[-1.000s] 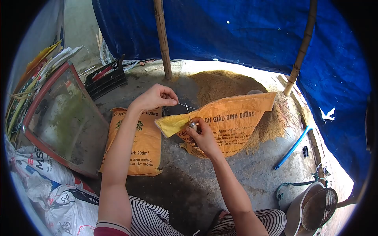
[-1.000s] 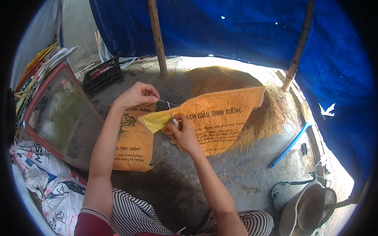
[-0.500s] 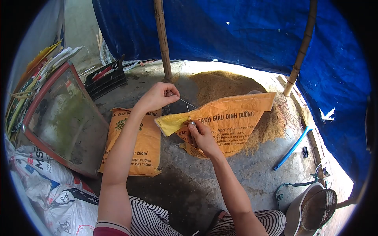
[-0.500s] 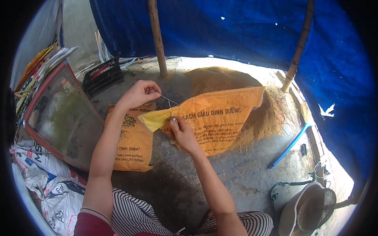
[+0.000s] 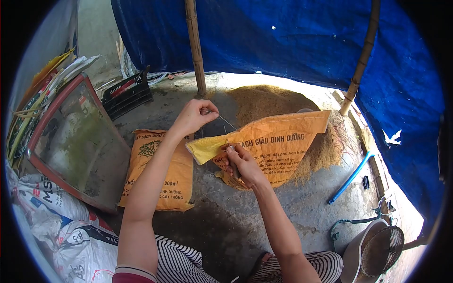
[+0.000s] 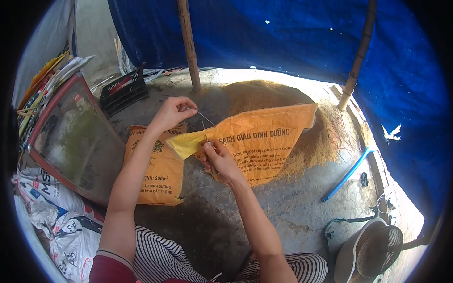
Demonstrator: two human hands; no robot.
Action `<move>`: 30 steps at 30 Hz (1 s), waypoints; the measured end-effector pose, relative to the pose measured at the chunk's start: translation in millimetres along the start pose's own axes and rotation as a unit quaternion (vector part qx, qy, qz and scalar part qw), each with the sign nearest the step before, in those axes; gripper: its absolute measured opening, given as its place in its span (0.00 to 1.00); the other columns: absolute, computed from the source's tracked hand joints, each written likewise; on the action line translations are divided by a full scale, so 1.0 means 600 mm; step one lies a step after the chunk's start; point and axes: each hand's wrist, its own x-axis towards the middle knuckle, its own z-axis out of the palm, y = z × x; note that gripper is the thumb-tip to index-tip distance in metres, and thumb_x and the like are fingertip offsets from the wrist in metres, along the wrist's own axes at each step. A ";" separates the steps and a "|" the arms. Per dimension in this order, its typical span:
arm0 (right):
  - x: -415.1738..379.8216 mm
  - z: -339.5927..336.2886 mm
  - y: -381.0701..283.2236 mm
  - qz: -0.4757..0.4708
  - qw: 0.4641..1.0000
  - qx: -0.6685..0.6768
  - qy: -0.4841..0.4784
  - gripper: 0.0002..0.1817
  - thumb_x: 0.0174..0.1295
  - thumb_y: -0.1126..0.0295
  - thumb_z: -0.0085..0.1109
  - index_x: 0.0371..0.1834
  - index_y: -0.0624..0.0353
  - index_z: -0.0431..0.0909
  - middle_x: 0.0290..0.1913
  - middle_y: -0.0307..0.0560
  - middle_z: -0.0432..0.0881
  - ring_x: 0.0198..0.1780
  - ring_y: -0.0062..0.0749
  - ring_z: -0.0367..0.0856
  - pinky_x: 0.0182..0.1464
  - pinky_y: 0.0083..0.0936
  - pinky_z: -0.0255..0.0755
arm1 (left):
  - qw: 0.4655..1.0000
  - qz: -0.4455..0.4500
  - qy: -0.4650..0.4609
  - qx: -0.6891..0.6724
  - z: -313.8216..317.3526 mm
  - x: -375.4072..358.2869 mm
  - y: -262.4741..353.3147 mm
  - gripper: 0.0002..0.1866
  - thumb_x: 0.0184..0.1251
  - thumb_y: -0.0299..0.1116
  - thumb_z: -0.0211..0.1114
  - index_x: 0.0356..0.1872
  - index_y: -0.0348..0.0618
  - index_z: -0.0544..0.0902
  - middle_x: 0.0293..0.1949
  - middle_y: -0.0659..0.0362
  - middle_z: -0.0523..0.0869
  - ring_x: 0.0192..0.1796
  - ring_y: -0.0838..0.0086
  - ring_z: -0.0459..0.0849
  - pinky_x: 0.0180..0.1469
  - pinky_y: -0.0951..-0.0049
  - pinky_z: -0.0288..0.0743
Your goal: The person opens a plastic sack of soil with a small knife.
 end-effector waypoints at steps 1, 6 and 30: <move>0.001 0.001 0.002 -0.015 1.000 -0.024 0.007 0.16 0.73 0.60 0.45 0.52 0.60 0.71 0.28 0.35 0.70 0.24 0.18 0.68 0.26 0.16 0.65 | 1.000 0.002 0.013 -0.002 0.005 0.001 -0.005 0.07 0.56 0.30 0.68 0.33 0.38 0.85 0.18 0.68 0.71 0.22 0.85 0.65 0.26 0.77 0.61; 0.003 0.002 0.008 -0.039 0.997 -0.060 0.029 0.14 0.73 0.61 0.47 0.51 0.59 0.71 0.27 0.34 0.70 0.25 0.17 0.69 0.26 0.16 0.65 | 0.999 0.011 -0.025 0.021 0.009 -0.001 -0.025 0.09 0.54 0.32 0.70 0.33 0.38 0.85 0.19 0.67 0.73 0.23 0.83 0.66 0.26 0.76 0.62; 0.012 0.003 0.025 -0.132 0.964 -0.211 0.098 0.15 0.70 0.63 0.50 0.50 0.64 0.71 0.27 0.43 0.77 0.26 0.23 0.72 0.29 0.22 0.67 | 0.993 0.095 -0.031 0.070 -0.038 -0.017 0.054 0.07 0.53 0.32 0.69 0.31 0.41 0.85 0.23 0.61 0.69 0.28 0.74 0.67 0.32 0.71 0.63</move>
